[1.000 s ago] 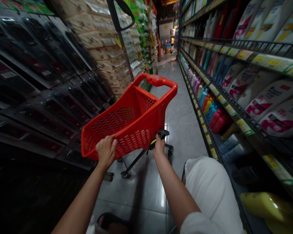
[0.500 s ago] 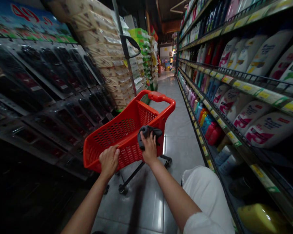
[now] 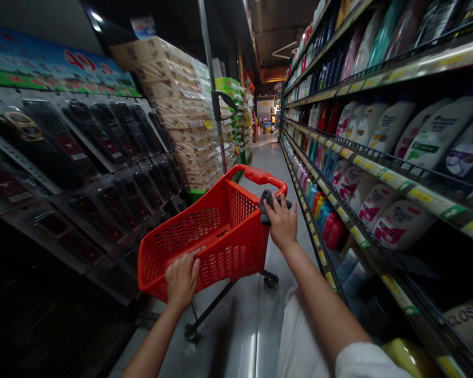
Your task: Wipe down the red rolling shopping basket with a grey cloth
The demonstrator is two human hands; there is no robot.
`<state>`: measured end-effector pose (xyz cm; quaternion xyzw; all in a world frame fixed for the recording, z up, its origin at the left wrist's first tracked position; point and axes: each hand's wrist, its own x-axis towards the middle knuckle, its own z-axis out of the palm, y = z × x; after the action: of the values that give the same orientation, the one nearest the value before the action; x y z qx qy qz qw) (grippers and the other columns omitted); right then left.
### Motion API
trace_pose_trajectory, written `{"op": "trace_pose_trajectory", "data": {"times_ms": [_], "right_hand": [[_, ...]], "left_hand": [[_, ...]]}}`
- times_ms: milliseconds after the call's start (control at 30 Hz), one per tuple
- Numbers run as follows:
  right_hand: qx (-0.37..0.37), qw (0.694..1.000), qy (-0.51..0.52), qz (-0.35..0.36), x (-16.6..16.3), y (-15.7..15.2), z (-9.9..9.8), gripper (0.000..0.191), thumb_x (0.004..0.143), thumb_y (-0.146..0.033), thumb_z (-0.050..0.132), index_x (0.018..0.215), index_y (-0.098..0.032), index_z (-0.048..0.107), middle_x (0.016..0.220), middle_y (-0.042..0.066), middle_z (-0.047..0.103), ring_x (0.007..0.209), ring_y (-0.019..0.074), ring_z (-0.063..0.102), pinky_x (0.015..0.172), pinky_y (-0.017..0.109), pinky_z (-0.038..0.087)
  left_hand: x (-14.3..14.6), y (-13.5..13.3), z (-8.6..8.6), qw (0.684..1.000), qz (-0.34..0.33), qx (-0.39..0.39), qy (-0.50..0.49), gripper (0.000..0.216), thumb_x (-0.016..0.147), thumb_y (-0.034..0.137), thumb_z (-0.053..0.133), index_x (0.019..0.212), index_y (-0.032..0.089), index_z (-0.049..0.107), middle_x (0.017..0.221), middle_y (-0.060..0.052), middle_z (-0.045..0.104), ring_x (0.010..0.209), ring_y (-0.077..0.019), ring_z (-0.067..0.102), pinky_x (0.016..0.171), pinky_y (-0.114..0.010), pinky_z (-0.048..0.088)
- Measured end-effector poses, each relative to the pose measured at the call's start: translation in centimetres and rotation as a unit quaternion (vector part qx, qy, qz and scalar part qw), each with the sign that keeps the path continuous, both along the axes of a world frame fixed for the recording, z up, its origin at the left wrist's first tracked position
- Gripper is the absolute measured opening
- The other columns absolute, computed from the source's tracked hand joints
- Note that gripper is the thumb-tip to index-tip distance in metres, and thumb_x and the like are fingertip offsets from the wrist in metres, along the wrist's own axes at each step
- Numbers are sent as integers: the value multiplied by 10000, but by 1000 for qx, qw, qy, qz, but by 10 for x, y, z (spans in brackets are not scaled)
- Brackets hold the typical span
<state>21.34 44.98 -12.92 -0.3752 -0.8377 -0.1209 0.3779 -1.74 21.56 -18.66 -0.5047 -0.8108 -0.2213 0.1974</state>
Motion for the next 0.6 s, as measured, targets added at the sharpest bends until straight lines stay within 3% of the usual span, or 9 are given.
{"op": "trace_pose_trajectory", "data": {"times_ms": [100,200,267,400,600], "right_hand": [[6,998,36,-54,17,20,26,692,758,-55,489,1427,-229,463,1551,117,375,1474,360,179,1115,698,125],[-11,1000,7,-24,25,38,37,586,762,-126,540,1334,-252,557,1449,111,492,1399,363,322,1103,715,110],[-34,999,3,4,25,47,36,536,802,-206,548,1336,-244,549,1370,125,546,1329,346,407,1096,678,197],[-46,996,61,35,23,54,28,633,868,-304,500,1468,-157,362,1319,164,566,1259,304,462,1068,547,336],[-43,993,81,71,15,18,14,471,819,-166,500,1280,-225,578,1273,98,610,1329,303,401,1151,623,157]], "left_hand": [[6,-3,0,1000,0,0,6,373,988,368,315,1178,214,597,1097,-85,687,1000,-240,584,888,-376,378],[9,-8,0,1000,2,-5,4,370,986,372,329,1188,212,594,1121,-85,686,1001,-245,586,881,-381,387],[10,-11,1,1000,3,-8,1,367,984,371,333,1177,211,601,1123,-85,686,999,-247,586,875,-384,393],[12,-15,4,1000,4,-7,0,357,984,352,328,1153,228,617,1096,-75,691,984,-238,588,885,-384,393],[14,-20,5,1000,10,3,-3,366,982,344,330,1142,217,635,1085,-86,698,988,-247,593,885,-395,398]]}}
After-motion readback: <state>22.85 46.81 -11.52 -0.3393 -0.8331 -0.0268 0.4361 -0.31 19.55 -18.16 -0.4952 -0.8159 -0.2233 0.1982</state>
